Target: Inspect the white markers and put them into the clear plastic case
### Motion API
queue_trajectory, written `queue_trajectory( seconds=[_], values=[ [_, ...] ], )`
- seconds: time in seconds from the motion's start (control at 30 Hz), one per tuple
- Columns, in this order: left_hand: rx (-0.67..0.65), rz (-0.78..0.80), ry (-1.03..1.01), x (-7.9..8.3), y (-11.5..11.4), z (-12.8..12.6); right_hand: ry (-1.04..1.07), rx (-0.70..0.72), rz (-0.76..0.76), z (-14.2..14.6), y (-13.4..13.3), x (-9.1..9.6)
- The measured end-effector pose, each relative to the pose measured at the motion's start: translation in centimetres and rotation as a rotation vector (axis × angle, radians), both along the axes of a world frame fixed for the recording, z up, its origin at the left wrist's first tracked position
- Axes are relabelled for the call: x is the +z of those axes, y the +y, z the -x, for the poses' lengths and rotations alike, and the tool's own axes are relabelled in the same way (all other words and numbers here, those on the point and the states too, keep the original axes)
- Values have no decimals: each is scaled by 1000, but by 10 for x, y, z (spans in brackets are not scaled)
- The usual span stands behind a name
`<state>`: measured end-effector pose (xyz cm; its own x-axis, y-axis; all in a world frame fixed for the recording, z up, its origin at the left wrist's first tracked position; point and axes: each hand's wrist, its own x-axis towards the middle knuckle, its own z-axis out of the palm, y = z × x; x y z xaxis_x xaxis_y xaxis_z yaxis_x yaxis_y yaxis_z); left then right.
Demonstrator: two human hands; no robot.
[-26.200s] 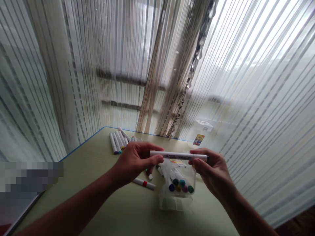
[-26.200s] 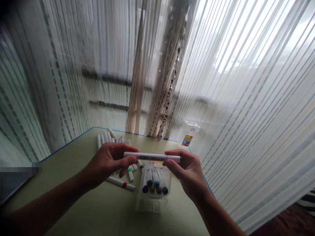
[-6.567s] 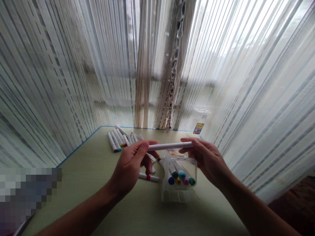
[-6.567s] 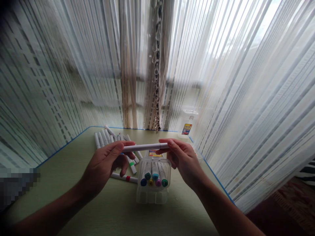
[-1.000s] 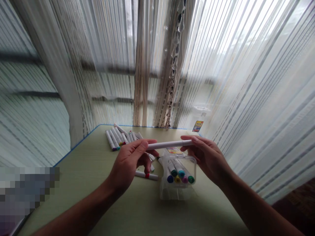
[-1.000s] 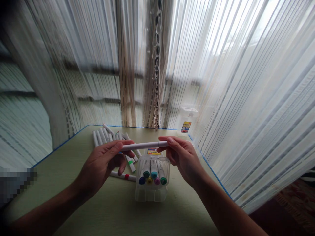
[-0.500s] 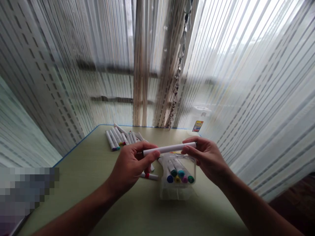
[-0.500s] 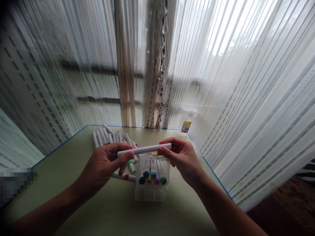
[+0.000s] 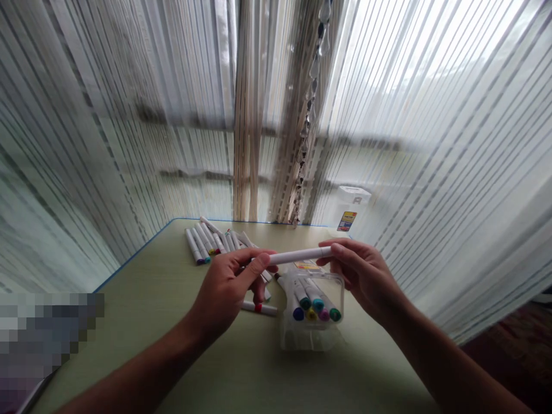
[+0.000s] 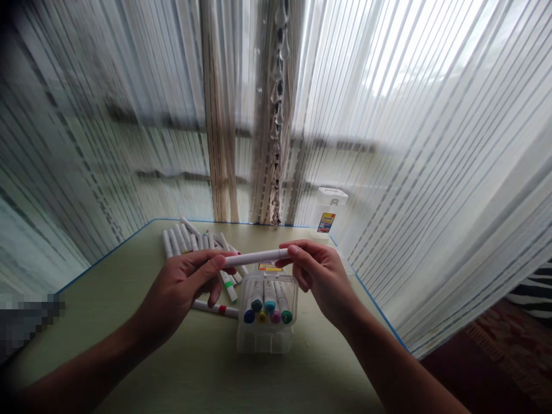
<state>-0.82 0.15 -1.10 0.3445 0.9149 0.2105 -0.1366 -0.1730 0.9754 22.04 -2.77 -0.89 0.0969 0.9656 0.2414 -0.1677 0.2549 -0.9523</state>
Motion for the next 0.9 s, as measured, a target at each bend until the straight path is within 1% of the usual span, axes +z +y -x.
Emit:
queue_trajectory(
  seconds=[0.17, 0.33, 0.47, 0.67, 0.9],
  values=[
    [-18, 33, -93, -5, 3, 0, 16, 13, 5, -1, 0, 0],
    [20, -28, 16, 0, 1, 1, -14, 4, -22, 0, 0, 0],
    [22, -28, 80, 0, -1, 1, -74, -5, -4, 1, 0, -3],
    [-5, -14, 69, -4, 0, 1, -79, -2, 23, 0, 0, -3],
    [50, -10, 38, 2, -3, -1, -53, -3, 18, 1, -1, -1]
  ],
)
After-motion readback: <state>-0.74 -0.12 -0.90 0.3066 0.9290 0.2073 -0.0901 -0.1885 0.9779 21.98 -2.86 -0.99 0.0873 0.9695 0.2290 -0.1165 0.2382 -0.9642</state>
